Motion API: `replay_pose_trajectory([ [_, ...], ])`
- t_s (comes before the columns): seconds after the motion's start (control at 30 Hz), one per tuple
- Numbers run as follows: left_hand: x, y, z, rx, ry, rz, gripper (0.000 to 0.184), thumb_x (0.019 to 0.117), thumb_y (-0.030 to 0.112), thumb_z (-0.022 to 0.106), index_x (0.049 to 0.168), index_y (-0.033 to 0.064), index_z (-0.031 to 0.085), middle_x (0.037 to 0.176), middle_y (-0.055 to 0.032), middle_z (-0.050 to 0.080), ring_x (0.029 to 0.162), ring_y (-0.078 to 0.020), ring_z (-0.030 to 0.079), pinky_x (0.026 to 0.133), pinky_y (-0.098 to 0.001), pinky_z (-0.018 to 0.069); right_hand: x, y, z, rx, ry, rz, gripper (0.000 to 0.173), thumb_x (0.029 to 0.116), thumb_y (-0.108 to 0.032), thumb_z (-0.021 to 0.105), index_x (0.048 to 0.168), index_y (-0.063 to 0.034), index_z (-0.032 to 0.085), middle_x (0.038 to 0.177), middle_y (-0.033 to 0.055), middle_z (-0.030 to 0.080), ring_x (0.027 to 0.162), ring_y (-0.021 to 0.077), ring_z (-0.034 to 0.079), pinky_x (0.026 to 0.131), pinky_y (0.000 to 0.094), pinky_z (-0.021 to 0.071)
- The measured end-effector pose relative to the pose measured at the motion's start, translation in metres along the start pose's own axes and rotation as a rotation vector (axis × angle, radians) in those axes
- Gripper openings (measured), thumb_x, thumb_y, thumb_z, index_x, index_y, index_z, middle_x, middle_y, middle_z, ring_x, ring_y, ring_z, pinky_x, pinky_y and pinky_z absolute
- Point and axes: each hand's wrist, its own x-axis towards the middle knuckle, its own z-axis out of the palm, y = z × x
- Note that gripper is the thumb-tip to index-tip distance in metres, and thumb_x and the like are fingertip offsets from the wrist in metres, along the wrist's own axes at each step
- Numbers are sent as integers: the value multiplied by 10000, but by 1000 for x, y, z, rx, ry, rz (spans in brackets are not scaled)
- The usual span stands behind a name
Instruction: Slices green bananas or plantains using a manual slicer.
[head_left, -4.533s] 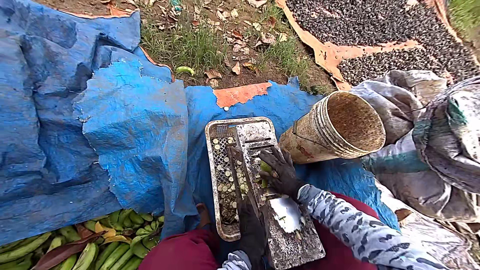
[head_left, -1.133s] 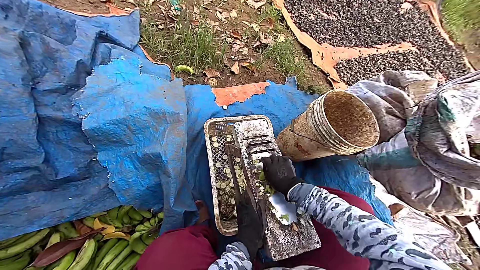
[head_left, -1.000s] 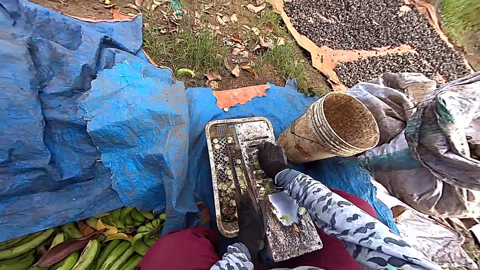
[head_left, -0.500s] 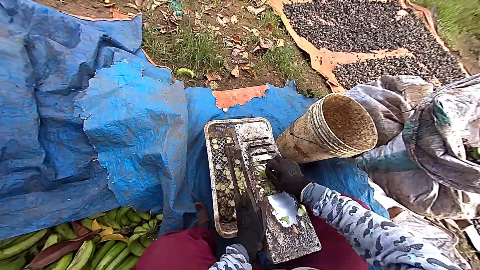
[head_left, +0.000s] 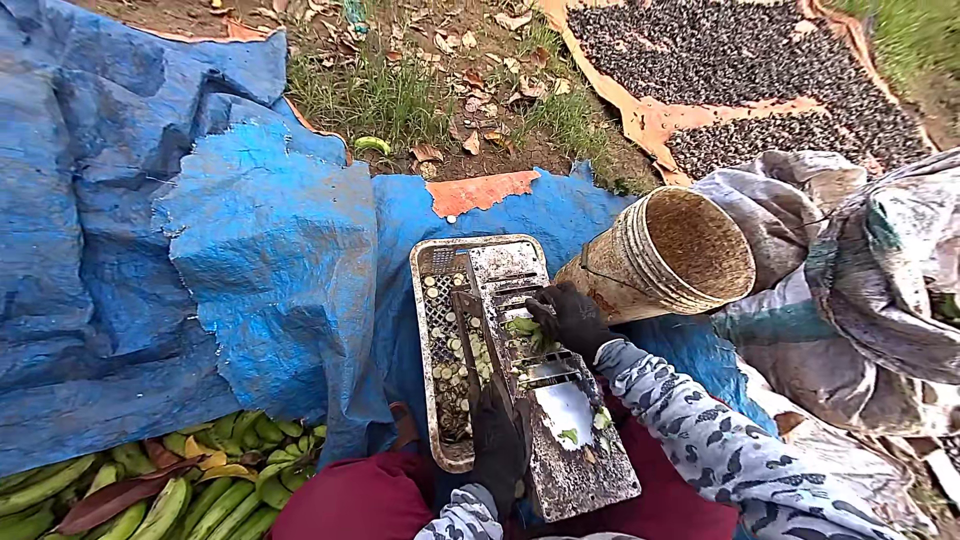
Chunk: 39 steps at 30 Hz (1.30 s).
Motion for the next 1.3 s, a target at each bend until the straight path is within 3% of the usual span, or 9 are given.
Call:
replay_pose_trajectory([
  [0.13,-1,4,1,35,-36,-17,680,1086,360,413,1592,-48,216,1616,-257,314,1533,-355,255,1254,-404,195,13,18,9,-14,-125,-274,448,985,-419,616,1313,-117,659,1241,203,642,1051,375,671,898,581,541],
  [0.2,-1,6,-1,27,-38,-21,674,1086,349,419,1589,-54,221,1615,-262,313,1532,-357,256,1253,-405,194,16,11,17,-3,-111,-293,355,1014,-366,570,1185,-77,684,1136,197,661,949,361,694,816,558,566],
  [0.47,-3,5,-1,-2,-18,-13,669,1076,309,446,1577,-78,228,1605,-281,319,1530,-369,261,1255,-399,194,-77,-9,15,-177,-107,-235,280,1007,-193,524,1083,31,675,1042,270,685,918,457,703,774,576,556],
  [0.63,-2,7,0,-18,-48,-37,676,1085,326,433,1583,-73,210,1620,-278,287,1538,-358,240,1258,-392,180,0,-34,15,-217,-228,-31,317,1042,-199,527,1276,-16,637,1230,242,650,1104,423,659,933,587,505],
  [0.8,-5,8,0,33,-45,-14,664,1085,321,427,1580,-71,224,1604,-261,336,1533,-362,253,1261,-404,170,2,-30,20,-212,-140,42,306,1010,-168,577,1277,-25,625,1247,235,647,1034,424,687,859,589,542],
  [0.9,-3,6,0,9,-26,-10,658,1082,308,438,1574,-80,236,1607,-259,332,1533,-358,258,1259,-400,180,-31,-34,5,-210,-238,78,334,1059,-201,476,1294,1,600,1284,249,629,1124,433,657,928,573,516],
  [1.03,-2,3,1,-14,-24,-10,674,1080,325,447,1578,-75,229,1611,-270,317,1534,-356,252,1258,-390,184,-1,-35,22,-168,-115,139,317,1042,-221,537,1255,-2,620,1252,242,644,1053,430,680,878,579,536],
  [1.17,-1,2,-1,-12,-5,-10,677,1074,324,463,1578,-67,237,1595,-270,346,1519,-361,285,1249,-399,211,13,-29,4,-37,-156,164,547,1044,-516,515,1244,-17,615,1225,242,638,1066,424,675,869,606,542],
  [1.3,-7,6,1,-12,-11,-42,636,1062,293,480,1571,-41,300,1583,-260,375,1494,-368,335,1237,-424,245,4,3,-12,-22,-123,11,562,1013,-560,536,1249,-63,649,1165,215,644,1010,402,680,826,611,553],
])
